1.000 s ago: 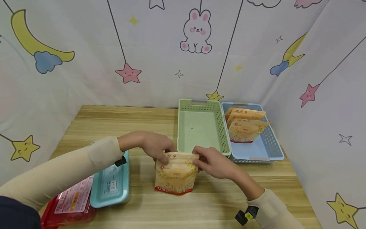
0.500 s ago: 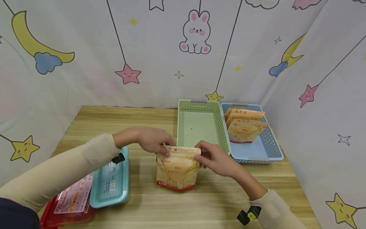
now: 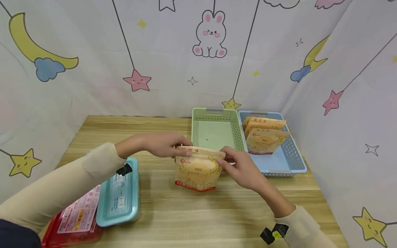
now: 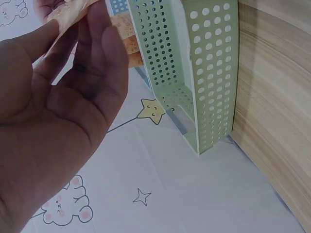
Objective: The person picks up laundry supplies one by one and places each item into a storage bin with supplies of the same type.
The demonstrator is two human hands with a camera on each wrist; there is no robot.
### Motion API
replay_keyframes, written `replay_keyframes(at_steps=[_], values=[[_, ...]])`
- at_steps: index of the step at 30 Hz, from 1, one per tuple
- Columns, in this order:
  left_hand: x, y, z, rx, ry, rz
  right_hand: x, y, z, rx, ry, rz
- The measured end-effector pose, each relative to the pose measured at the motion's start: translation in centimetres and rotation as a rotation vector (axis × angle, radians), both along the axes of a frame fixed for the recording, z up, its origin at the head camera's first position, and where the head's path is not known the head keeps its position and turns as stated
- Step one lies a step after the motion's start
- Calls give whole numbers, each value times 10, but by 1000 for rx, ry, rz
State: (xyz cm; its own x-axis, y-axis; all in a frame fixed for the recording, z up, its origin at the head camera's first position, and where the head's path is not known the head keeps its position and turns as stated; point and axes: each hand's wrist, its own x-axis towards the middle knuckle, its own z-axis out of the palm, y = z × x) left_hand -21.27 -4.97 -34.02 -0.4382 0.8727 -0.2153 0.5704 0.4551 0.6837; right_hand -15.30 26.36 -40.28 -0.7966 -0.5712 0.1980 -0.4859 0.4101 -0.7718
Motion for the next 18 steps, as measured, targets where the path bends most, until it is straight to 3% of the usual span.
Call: replay_keyframes(at_steps=[3, 8, 13, 18], values=[[-2, -2, 0, 44, 25, 14, 1, 3, 4, -5, 19, -19], [-7, -3, 1, 33, 53, 57, 0, 6, 9, 9, 48, -32], [-9, -3, 1, 24, 9, 78, 1, 9, 12, 3, 47, -24], [-9, -1, -2, 21, 19, 83, 3, 11, 16, -19, 49, -45]])
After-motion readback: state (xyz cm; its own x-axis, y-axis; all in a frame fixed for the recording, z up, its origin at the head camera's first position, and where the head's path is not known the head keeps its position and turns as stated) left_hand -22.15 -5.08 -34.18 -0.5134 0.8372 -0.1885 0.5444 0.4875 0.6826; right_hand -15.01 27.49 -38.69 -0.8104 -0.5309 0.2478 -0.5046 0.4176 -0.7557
